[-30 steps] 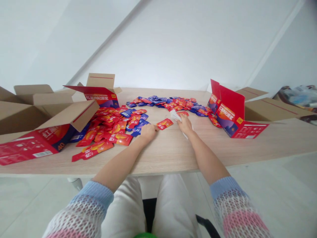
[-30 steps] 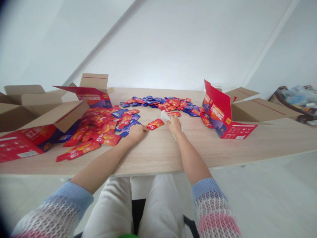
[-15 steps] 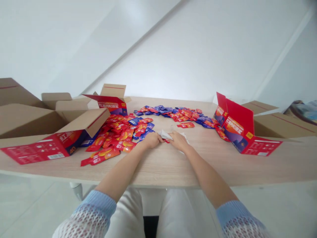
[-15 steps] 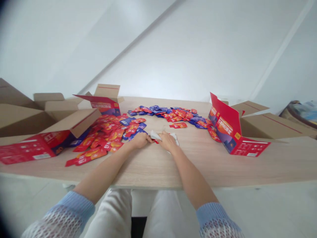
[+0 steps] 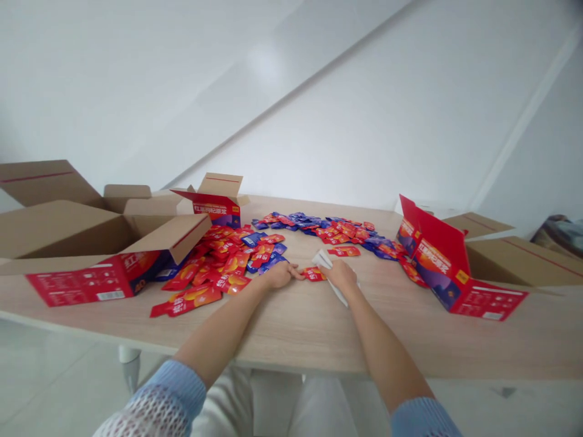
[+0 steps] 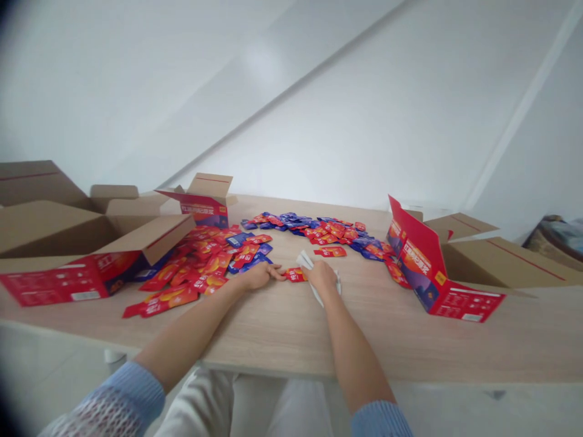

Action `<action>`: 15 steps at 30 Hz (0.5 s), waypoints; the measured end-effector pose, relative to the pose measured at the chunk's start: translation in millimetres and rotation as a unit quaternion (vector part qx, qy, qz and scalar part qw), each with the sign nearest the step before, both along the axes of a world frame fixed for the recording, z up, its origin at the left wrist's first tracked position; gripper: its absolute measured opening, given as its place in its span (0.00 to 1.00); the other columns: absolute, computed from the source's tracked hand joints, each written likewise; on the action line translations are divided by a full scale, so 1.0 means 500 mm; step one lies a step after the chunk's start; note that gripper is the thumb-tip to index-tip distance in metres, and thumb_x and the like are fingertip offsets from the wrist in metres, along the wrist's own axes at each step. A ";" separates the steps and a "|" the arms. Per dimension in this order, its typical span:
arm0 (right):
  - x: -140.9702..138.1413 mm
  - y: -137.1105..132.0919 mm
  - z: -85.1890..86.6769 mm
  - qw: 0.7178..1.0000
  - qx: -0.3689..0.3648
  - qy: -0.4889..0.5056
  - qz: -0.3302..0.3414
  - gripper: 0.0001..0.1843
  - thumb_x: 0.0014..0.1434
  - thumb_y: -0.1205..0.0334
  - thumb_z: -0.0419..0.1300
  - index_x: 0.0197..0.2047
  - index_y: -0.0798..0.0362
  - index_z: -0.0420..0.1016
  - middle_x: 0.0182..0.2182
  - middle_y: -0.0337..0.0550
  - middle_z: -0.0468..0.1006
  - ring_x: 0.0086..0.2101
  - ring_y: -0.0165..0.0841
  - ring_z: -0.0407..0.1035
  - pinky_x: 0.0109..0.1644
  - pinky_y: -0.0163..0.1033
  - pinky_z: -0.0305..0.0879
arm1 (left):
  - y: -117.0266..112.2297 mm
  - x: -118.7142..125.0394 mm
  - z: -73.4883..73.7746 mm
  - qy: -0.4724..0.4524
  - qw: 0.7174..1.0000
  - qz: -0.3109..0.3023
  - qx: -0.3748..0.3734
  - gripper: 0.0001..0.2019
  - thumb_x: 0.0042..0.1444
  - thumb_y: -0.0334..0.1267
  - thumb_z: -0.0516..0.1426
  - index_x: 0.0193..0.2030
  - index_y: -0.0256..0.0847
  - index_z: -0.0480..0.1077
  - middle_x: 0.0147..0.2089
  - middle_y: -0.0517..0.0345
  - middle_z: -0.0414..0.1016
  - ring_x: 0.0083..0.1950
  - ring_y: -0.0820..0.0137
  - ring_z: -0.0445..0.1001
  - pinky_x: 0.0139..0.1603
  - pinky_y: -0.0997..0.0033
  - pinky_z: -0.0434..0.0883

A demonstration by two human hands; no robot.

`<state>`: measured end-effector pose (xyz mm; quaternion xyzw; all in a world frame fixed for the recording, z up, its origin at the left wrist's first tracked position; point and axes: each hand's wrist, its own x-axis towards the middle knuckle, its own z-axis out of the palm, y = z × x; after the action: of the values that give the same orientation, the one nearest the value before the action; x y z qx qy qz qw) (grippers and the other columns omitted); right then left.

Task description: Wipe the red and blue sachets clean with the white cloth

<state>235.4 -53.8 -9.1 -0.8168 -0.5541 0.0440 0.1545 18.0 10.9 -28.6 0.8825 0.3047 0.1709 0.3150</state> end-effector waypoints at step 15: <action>0.037 -0.011 -0.023 0.988 0.067 -0.095 -0.102 0.16 0.58 0.53 0.59 0.42 0.57 0.78 0.41 0.59 0.78 0.44 0.45 0.73 0.43 0.45 0.67 | -0.005 0.012 0.055 0.169 0.984 -0.010 0.054 0.24 0.51 0.26 0.49 0.52 0.46 0.75 0.59 0.59 0.68 0.65 0.69 0.60 0.63 0.71 0.58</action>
<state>254.1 -59.2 -20.7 -0.8575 -0.4816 -0.0869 0.1591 24.1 8.6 -1.4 0.9175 0.3349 0.0319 0.2122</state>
